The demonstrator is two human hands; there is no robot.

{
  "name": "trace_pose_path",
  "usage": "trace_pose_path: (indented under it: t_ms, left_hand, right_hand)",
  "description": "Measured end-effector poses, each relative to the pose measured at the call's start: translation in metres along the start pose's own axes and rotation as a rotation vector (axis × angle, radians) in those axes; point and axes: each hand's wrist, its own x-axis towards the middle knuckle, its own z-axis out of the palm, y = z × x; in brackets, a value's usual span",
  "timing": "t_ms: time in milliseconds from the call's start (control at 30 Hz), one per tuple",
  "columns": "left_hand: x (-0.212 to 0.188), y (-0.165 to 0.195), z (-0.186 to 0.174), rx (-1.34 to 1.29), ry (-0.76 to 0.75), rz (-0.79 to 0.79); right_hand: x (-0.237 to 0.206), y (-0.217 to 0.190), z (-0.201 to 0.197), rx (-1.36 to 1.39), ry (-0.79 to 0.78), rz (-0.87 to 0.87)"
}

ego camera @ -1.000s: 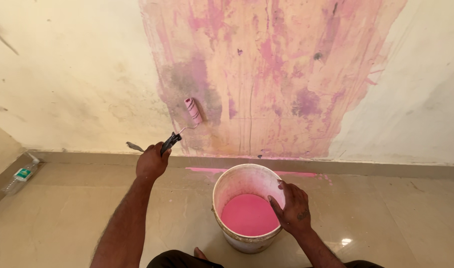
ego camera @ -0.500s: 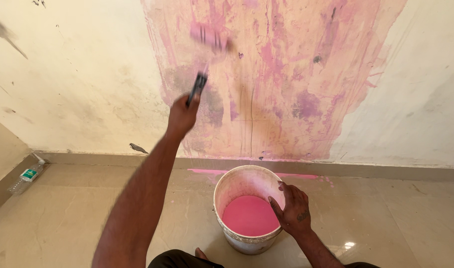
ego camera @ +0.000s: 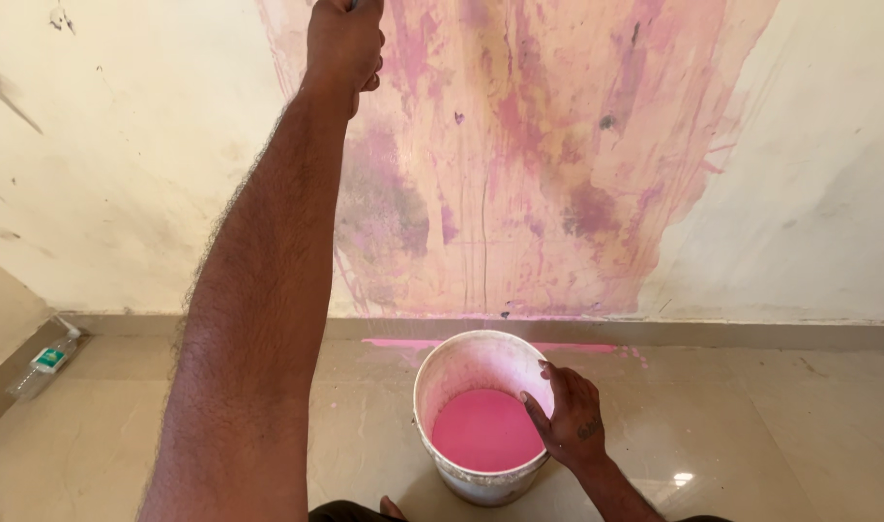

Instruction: The person sits on the floor in front of a wall section already covered with pink paint and uses a small paint roller to apply more pink paint from a bucket onto the wall, repeatedly rolling up and down over the same area and dipping the roller back into the bucket.

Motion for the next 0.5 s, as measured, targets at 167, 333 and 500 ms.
trace_pose_path:
  t_ms: [167, 333, 500]
  left_hand:
    - [-0.006, 0.026, 0.001, 0.048, 0.018, -0.009]
    - [0.000, 0.056, -0.002, 0.008, 0.008, 0.047]
    - [0.021, 0.076, 0.006, -0.025, 0.035, 0.031]
  right_hand:
    - [0.000, -0.001, -0.001, -0.002, 0.023, -0.035]
    - [0.003, -0.002, 0.001, 0.014, 0.016, 0.004]
    - [0.003, -0.003, -0.001, 0.018, 0.044, -0.020]
